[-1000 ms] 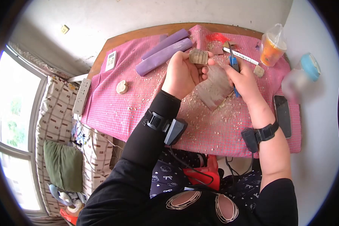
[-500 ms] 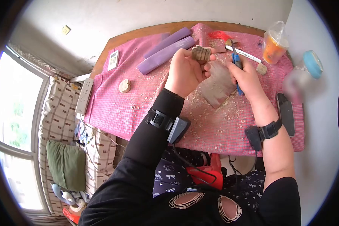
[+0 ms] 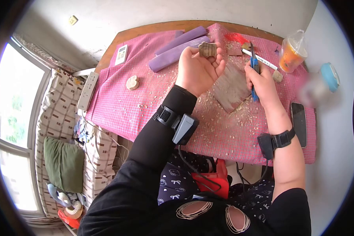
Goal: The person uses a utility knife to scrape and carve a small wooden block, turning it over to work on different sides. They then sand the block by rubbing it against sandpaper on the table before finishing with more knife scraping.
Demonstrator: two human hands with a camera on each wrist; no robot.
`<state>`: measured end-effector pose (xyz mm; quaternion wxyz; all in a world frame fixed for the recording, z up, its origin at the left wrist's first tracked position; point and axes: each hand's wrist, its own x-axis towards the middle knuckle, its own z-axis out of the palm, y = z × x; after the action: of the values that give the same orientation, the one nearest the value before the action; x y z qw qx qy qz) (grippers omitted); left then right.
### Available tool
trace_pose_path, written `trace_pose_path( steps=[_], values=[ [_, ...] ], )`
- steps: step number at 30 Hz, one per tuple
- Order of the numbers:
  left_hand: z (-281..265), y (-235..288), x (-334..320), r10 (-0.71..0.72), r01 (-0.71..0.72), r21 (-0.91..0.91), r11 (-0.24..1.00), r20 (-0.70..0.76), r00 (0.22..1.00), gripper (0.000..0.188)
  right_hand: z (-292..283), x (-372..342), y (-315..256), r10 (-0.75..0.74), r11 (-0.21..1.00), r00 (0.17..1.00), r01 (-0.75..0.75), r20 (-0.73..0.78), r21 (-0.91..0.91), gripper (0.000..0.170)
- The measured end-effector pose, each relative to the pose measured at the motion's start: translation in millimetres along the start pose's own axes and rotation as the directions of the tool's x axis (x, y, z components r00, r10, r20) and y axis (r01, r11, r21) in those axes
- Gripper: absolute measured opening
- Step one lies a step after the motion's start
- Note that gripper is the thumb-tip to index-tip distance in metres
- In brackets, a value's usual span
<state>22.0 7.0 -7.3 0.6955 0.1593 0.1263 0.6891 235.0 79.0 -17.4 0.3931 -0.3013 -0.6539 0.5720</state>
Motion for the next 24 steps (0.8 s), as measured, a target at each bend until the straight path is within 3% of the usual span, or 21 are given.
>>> trace_pose_path(
  steps=[2,4,8,11,13,24],
  values=[
    [-1,-1,2,0.049,-0.050,-0.015,0.999,-0.054,0.997,0.050,-1,0,0,0.012,1.000,1.000,-0.012,-0.009,0.005,0.016],
    [-1,0,3,0.127,-0.134,-0.018,0.991,-0.213,0.969,0.049,-4,3,3,0.012,1.000,1.000,-0.012,-0.008,0.017,0.016],
    [-4,4,1,0.103,-0.103,0.009,0.995,-0.166,0.981,0.049,-3,3,8,0.030,0.998,0.998,-0.027,-0.046,0.063,0.015],
    [-1,4,3,0.004,-0.005,-0.022,1.000,-0.078,0.997,0.049,-7,6,10,0.005,0.998,0.999,-0.001,-0.051,0.067,0.015],
    [0,4,2,0.003,-0.002,0.010,1.000,-0.102,0.995,0.048,-7,8,13,-0.047,0.997,0.998,0.049,-0.036,0.066,0.015],
    [-4,-2,3,0.042,-0.019,0.104,0.994,-0.223,0.974,0.044,-6,6,14,-0.026,0.996,0.999,0.030,-0.043,0.085,0.014]
  ],
)
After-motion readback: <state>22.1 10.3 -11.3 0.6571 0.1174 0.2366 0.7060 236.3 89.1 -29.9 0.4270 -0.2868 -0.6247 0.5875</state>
